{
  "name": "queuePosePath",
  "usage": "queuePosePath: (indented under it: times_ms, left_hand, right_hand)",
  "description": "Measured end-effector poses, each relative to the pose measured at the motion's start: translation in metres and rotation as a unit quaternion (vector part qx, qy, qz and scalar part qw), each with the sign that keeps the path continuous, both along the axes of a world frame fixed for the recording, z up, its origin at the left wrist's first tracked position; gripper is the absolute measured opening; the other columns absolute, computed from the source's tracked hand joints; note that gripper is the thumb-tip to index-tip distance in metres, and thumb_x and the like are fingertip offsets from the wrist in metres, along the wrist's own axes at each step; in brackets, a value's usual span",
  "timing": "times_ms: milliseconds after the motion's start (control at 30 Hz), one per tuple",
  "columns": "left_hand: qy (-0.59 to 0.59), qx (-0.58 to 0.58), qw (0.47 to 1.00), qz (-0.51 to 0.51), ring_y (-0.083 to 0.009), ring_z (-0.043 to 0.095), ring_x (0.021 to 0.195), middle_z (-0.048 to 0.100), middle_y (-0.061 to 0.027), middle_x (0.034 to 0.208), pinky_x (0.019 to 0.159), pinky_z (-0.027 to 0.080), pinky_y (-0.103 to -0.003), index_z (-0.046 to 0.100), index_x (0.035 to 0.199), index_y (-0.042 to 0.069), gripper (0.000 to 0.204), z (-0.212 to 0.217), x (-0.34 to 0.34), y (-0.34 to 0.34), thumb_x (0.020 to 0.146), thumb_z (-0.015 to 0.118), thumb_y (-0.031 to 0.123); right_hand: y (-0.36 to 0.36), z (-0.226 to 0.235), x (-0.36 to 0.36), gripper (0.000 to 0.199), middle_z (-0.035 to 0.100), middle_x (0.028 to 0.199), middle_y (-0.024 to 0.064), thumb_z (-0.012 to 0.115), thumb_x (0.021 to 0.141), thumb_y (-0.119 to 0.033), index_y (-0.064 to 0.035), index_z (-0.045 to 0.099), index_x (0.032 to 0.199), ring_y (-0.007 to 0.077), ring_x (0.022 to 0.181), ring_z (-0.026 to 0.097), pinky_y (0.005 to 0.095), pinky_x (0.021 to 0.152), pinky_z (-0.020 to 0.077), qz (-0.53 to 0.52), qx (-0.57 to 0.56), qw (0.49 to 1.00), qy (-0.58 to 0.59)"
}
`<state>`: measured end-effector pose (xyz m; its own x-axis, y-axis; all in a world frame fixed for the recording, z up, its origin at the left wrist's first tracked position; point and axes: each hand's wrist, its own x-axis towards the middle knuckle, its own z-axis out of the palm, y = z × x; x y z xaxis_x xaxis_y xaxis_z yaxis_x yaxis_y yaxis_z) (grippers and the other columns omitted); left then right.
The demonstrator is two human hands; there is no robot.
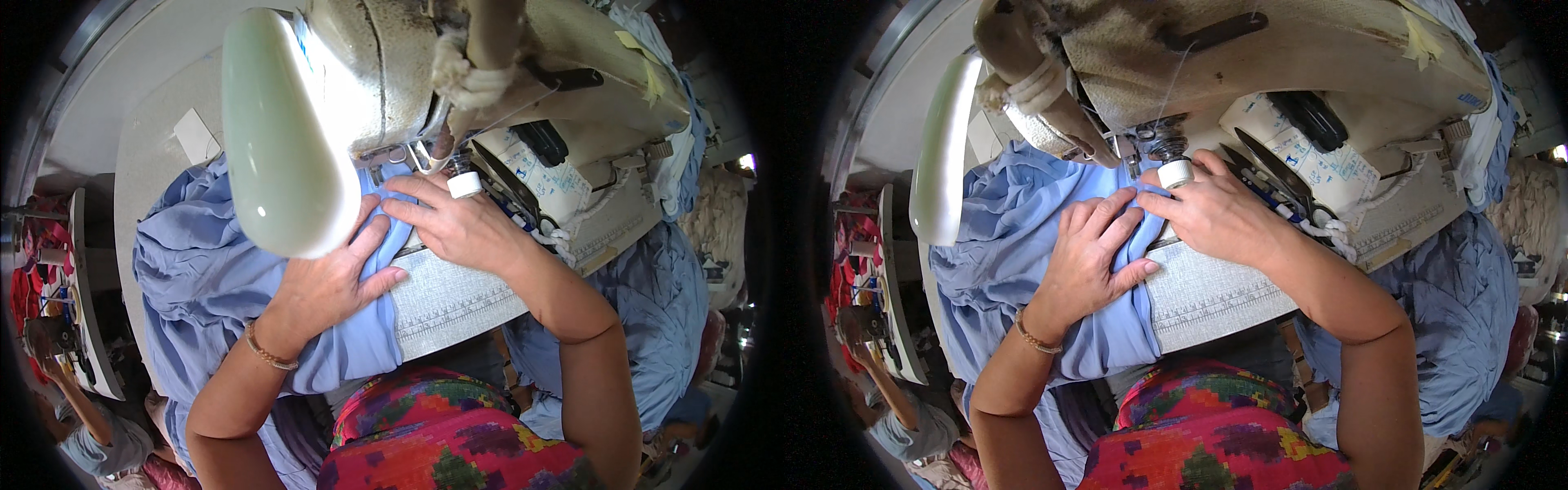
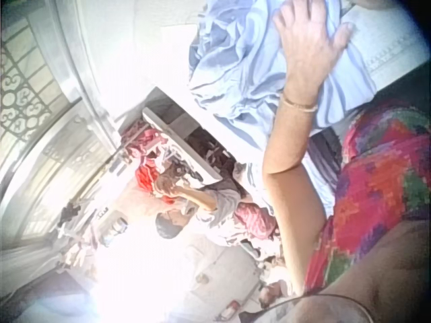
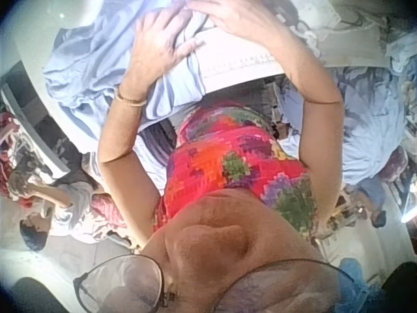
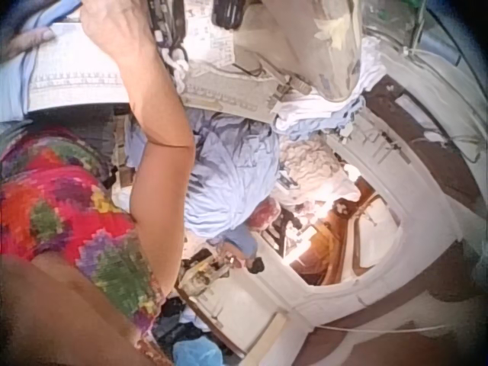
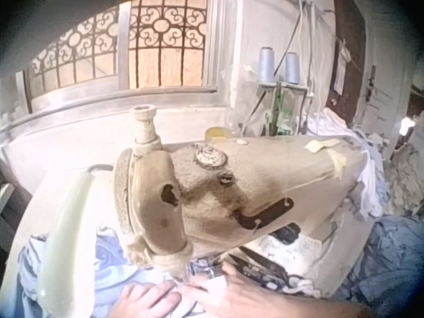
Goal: The person sews a light blue shirt using an industrial sewing machine, trimming excess thread with snips, and folding the garment to align the front placket and buttons.
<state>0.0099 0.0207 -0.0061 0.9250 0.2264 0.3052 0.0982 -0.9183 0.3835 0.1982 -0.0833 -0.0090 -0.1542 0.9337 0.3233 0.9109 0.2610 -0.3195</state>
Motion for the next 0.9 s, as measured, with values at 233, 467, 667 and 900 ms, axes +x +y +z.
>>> queuePosePath:
  times_ms: [233, 467, 667, 900]
  left_hand:
    - [0.001, 0.001, 1.000, -0.001, -0.0312, 0.049, 0.102, 0.052, -0.0156, 0.123, 0.091, 0.036, -0.042, 0.057, 0.113, 0.002, 0.058, 0.0005, 0.0009, 0.0000, 0.079, 0.062, 0.049]
    - [0.003, 0.003, 1.000, 0.007, -0.0315, 0.049, 0.103, 0.052, -0.0160, 0.123, 0.091, 0.035, -0.042, 0.056, 0.113, 0.001, 0.059, -0.0002, 0.0019, 0.0001, 0.079, 0.062, 0.049]
    - [-0.009, 0.003, 1.000, 0.012, -0.0317, 0.049, 0.103, 0.052, -0.0159, 0.124, 0.091, 0.035, -0.042, 0.056, 0.115, 0.001, 0.060, -0.0027, 0.0030, 0.0013, 0.079, 0.061, 0.050]
    - [-0.013, -0.002, 1.000, 0.016, -0.0315, 0.049, 0.103, 0.052, -0.0153, 0.123, 0.092, 0.035, -0.042, 0.056, 0.114, 0.001, 0.059, -0.0024, 0.0041, 0.0023, 0.079, 0.062, 0.049]
  right_hand:
    - [0.0015, -0.0022, 0.0023, 0.035, 0.063, 0.112, 0.0105, 0.059, 0.075, -0.005, -0.0091, 0.063, 0.110, 0.0268, 0.100, 0.058, 0.0430, 0.098, 0.0321, -0.007, -0.002, 1.000, 0.012]
    - [0.0033, 0.0011, 0.0042, 0.034, 0.063, 0.112, 0.0107, 0.060, 0.074, -0.005, -0.0103, 0.062, 0.108, 0.0272, 0.100, 0.058, 0.0430, 0.097, 0.0321, -0.009, 0.006, 1.000, 0.015]
    - [0.0057, 0.0008, 0.0054, 0.035, 0.062, 0.114, 0.0103, 0.060, 0.074, -0.006, -0.0100, 0.061, 0.109, 0.0274, 0.099, 0.058, 0.0428, 0.097, 0.0327, -0.011, 0.006, 1.000, 0.011]
    - [0.0067, -0.0049, 0.0061, 0.030, 0.062, 0.112, 0.0097, 0.059, 0.077, -0.008, -0.0101, 0.063, 0.107, 0.0264, 0.099, 0.058, 0.0419, 0.096, 0.0347, -0.019, 0.034, 0.998, 0.042]
